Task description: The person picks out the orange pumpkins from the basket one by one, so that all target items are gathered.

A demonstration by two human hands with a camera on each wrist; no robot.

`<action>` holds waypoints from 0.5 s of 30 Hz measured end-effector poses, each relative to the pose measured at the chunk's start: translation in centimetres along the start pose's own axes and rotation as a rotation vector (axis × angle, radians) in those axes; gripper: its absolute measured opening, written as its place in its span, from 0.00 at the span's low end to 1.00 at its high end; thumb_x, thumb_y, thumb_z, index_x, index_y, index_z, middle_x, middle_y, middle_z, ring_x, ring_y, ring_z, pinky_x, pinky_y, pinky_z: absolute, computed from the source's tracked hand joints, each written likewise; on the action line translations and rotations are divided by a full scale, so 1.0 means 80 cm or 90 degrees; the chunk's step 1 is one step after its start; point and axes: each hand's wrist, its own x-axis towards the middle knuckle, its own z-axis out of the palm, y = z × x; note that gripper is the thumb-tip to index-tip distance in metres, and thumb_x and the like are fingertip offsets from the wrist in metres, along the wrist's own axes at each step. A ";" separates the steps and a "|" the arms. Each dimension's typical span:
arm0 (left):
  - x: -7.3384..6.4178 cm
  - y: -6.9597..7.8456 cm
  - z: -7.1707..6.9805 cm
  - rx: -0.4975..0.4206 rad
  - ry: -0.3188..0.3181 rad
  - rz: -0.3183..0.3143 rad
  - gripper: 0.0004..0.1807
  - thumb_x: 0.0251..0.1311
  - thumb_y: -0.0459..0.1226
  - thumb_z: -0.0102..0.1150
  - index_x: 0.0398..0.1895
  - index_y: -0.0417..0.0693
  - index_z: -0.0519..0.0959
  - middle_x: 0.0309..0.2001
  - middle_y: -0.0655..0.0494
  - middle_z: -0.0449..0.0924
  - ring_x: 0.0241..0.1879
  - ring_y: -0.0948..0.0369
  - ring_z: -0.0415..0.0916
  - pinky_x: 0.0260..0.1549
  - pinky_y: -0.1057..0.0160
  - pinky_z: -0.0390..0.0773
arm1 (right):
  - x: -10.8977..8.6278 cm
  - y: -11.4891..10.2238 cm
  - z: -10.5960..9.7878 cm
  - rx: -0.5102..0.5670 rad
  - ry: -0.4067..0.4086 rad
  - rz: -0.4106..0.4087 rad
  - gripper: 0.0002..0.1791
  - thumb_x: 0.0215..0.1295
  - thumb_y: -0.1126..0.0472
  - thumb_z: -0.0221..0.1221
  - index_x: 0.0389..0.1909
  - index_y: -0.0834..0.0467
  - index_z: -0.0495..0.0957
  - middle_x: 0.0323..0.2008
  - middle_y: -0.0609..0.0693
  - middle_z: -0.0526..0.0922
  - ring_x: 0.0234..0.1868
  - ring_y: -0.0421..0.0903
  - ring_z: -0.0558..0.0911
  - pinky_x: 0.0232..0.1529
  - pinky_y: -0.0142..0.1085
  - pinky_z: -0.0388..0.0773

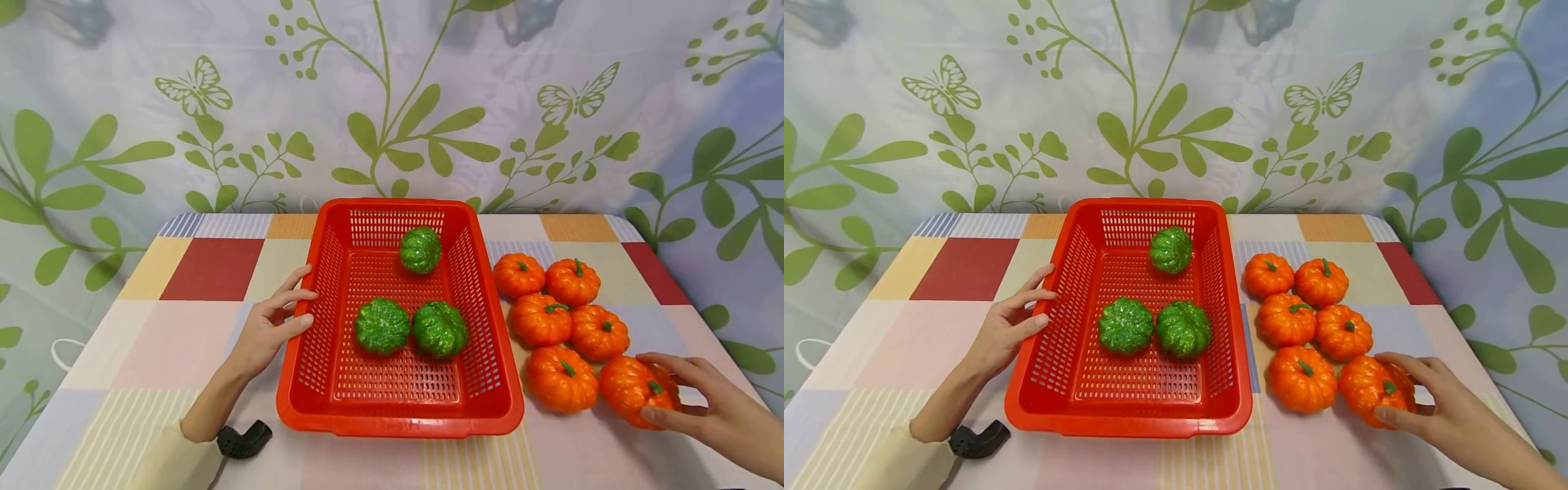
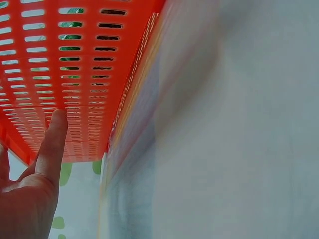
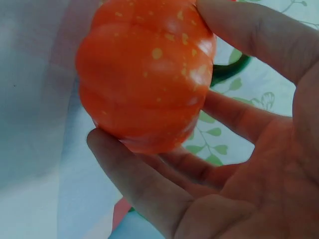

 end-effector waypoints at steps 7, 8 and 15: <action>0.001 0.000 0.001 0.006 0.001 0.006 0.17 0.62 0.21 0.52 0.54 0.29 0.75 0.76 0.49 0.53 0.56 0.49 0.76 0.39 0.55 0.84 | -0.005 0.009 0.007 0.017 0.011 -0.058 0.34 0.58 0.60 0.70 0.63 0.67 0.69 0.54 0.60 0.70 0.45 0.29 0.69 0.32 0.36 0.81; 0.001 0.000 0.001 0.006 0.000 0.005 0.17 0.62 0.21 0.52 0.54 0.29 0.75 0.76 0.49 0.53 0.56 0.49 0.76 0.39 0.55 0.84 | -0.005 0.010 0.009 0.021 0.016 -0.069 0.34 0.57 0.61 0.70 0.62 0.66 0.69 0.54 0.55 0.71 0.43 0.24 0.66 0.31 0.32 0.79; 0.001 0.000 0.001 -0.003 0.000 0.005 0.17 0.62 0.20 0.52 0.54 0.31 0.75 0.76 0.49 0.52 0.55 0.48 0.76 0.39 0.54 0.84 | -0.004 0.014 0.021 0.056 0.048 -0.126 0.31 0.54 0.66 0.71 0.60 0.65 0.72 0.50 0.24 0.68 0.47 0.22 0.65 0.32 0.26 0.77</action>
